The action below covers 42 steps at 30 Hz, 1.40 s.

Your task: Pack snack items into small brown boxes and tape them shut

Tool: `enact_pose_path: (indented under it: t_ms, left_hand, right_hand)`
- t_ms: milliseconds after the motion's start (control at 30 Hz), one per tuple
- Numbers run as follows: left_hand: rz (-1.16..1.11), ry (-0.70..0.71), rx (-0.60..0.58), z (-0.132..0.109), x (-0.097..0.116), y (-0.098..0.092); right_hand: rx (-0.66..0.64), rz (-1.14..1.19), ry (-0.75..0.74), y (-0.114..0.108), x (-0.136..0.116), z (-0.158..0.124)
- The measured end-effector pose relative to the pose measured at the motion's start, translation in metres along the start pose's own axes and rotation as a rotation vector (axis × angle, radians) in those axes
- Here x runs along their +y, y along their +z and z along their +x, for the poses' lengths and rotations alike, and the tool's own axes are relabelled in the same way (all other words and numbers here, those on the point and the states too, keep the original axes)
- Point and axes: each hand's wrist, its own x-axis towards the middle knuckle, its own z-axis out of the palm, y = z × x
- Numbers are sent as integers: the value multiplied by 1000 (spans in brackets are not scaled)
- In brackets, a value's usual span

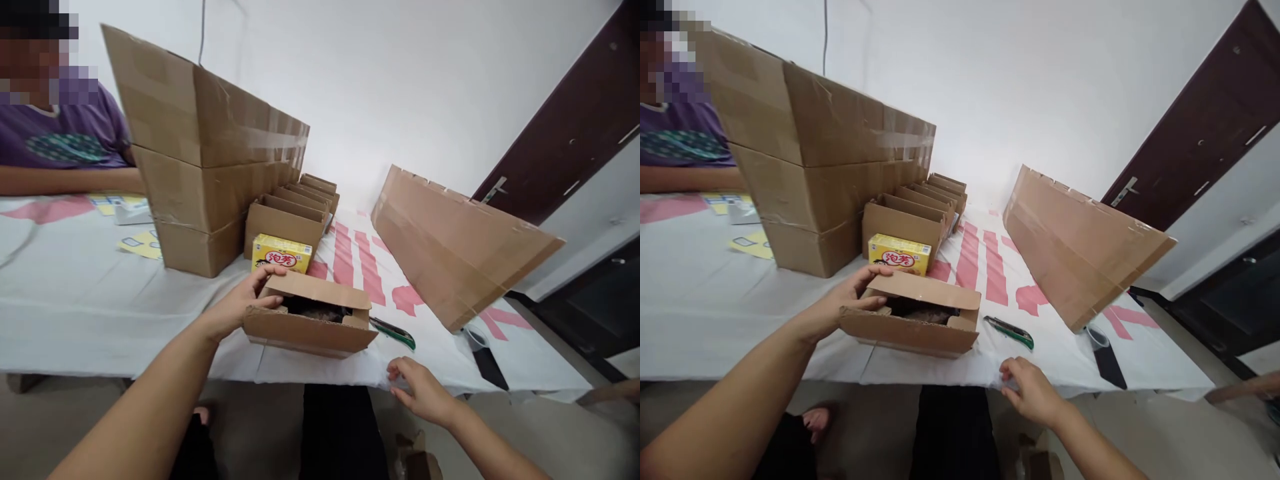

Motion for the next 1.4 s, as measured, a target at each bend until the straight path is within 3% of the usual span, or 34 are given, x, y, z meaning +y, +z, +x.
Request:
enact_pose_path:
  t_ms: [300, 467, 767, 1033, 1267, 1333, 1400]
  left_hand:
    - [-15, -7, -27, 1, -5, -1]
    - [10, -19, -16, -1, 0, 0]
    - [38, -2, 58, 2, 1, 2]
    - [30, 14, 57, 3, -3, 0]
    - [32, -15, 32, 3, -4, 0]
    - [51, 22, 20, 4, -7, 0]
    - [101, 127, 111, 4, -10, 1]
  right_hand:
    - [39, 255, 142, 1, 8, 0]
    - [-25, 217, 176, 8, 14, 7]
    - [53, 48, 227, 15, 9, 14]
    - [68, -75, 233, 13, 5, 18]
    - [107, -50, 202, 9, 15, 16]
    - [139, -31, 183, 5, 18, 18]
    - [174, -30, 173, -1, 17, 21]
